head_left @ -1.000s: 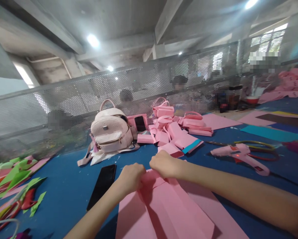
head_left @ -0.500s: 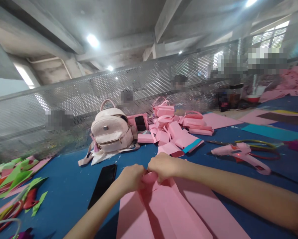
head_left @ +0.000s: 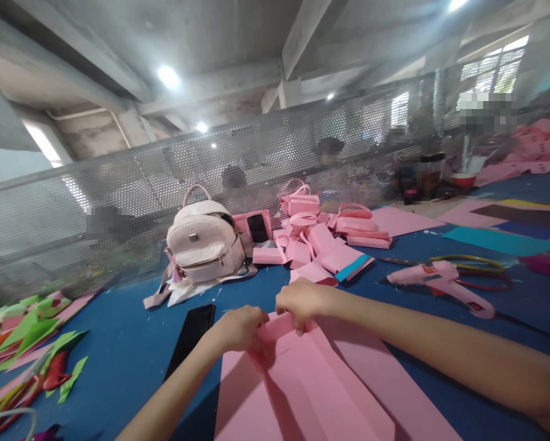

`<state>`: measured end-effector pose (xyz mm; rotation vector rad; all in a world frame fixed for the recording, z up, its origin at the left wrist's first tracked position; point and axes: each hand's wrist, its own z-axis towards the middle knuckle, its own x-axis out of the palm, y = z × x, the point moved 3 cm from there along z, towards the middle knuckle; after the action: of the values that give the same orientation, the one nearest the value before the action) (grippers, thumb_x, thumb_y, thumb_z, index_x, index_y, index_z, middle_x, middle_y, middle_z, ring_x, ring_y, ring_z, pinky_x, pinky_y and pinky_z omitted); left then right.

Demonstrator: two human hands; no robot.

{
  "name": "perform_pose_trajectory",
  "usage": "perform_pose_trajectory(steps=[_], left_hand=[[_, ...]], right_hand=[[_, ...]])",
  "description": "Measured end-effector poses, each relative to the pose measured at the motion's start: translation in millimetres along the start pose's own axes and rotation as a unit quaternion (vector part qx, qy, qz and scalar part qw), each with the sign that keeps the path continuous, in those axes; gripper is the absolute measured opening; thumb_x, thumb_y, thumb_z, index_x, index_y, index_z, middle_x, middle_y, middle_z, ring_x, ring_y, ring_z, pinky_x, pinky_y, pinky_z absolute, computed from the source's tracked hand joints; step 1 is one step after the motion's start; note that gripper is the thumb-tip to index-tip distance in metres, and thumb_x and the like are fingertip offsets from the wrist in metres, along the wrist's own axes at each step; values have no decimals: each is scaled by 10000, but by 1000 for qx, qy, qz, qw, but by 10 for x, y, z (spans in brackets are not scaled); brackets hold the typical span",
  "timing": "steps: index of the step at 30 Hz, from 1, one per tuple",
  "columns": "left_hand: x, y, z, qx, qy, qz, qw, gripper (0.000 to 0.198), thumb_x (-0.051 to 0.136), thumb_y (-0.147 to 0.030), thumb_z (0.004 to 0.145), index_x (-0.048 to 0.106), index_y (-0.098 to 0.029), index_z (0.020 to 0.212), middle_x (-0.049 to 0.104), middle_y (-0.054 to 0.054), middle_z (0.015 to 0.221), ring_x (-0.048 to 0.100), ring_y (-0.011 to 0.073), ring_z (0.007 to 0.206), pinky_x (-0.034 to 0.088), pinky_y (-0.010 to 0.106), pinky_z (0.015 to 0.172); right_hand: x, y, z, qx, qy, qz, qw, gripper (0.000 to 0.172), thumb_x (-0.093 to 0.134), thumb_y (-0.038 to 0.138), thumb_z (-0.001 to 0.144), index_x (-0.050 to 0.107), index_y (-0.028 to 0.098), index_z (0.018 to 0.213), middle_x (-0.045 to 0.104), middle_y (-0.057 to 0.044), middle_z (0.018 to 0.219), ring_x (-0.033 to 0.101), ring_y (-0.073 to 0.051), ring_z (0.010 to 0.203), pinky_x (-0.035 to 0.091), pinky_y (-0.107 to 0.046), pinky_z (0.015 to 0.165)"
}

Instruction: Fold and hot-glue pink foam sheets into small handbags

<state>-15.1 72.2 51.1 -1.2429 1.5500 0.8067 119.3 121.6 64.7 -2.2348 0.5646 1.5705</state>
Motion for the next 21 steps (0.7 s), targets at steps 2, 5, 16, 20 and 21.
perform_pose_trajectory(steps=[2,5,16,20,21], left_hand=[[-14,-11,-11,1,1,6,1000,368,719,-323,659,712,-222,1013,727,45,996,669,237,883,393,236,579],[-28,-43,-24,8,12,15,1000,340,703,-303,662,708,-239,996,732,30,984,676,225,852,382,235,560],[-42,-188,-141,-6,1,85,996,311,605,-143,702,681,-212,996,739,93,1027,696,306,976,487,306,689],[-66,-272,-176,-28,-3,106,994,334,548,-74,728,681,-186,1013,731,124,1064,686,325,1025,507,346,754],[-69,-291,-182,-33,-3,109,993,339,541,-61,729,680,-182,1015,729,127,1069,684,328,1030,508,351,763]], right_hand=[[-3,-29,-3,5,7,-4,1000,592,822,314,645,670,244,1214,728,-70,1113,676,-280,1009,398,-274,604],[-9,-12,-8,4,12,-14,1000,586,830,279,613,686,232,1179,726,-79,1116,670,-294,1018,414,-289,626],[-7,189,-74,38,-5,-53,998,297,778,55,592,735,167,863,743,-105,891,704,-295,850,436,-321,646],[40,268,-56,46,-30,-42,998,267,754,4,569,730,164,781,738,-105,815,702,-286,842,423,-320,676],[46,279,-53,46,-35,-36,998,260,752,0,568,731,164,769,740,-106,810,703,-287,846,423,-319,678]])
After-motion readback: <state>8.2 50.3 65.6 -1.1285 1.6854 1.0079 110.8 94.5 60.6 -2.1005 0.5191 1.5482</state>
